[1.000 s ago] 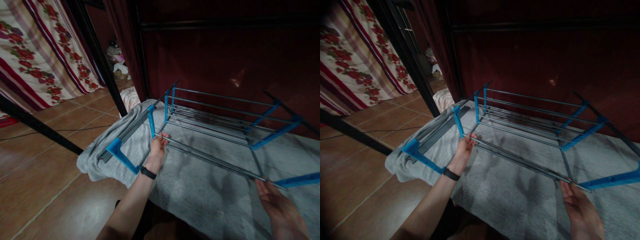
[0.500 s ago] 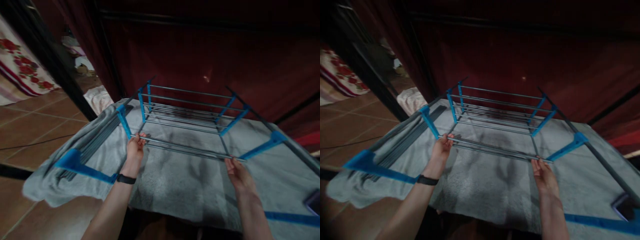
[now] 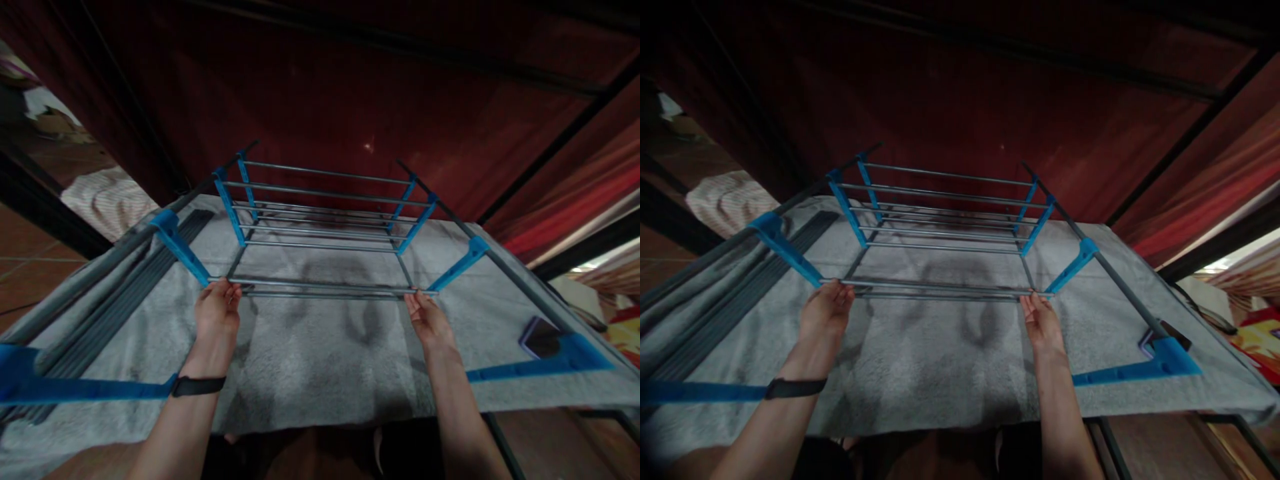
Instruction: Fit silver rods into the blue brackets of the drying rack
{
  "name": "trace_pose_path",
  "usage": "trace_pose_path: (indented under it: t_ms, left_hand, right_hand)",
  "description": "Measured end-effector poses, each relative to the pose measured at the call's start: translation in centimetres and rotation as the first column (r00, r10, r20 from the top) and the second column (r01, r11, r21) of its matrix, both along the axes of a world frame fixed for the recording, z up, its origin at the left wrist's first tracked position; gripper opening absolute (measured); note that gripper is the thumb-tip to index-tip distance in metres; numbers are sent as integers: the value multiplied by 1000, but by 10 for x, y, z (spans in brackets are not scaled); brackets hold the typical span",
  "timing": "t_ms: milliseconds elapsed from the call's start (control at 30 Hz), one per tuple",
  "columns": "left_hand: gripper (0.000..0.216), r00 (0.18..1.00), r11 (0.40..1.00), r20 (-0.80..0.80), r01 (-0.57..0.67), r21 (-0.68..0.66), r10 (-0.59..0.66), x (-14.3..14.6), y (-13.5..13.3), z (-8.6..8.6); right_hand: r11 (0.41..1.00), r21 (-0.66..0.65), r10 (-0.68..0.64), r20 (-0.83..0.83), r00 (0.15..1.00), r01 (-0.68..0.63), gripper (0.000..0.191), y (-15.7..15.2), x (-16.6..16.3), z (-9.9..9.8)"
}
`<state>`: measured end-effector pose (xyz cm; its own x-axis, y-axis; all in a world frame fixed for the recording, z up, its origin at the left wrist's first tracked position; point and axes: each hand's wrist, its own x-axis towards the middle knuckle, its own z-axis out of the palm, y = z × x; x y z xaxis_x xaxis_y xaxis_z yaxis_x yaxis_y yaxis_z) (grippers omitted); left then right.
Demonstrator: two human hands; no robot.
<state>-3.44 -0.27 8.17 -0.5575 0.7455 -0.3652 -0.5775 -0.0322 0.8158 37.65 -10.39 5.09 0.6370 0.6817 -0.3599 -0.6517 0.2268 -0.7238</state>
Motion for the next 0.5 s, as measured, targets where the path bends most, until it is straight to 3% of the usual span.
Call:
trace_pose_path:
  t_ms: [300,400,500]
  left_hand:
    - [14,996,999,-77,-41,-36,38,-8,4,-15]
    - [25,953,973,-220,-225,-57,208,-16,2,-20]
    - [30,880,926,-301,-376,30,367,-22,1,-22]
  right_hand:
    - [999,-29,-15,24,1000,16,22,1,-2,4]
    - [1000,-27,4,33,999,-3,20,-1,4,0]
    - [997,-82,-4,41,999,7,22,-1,14,-11]
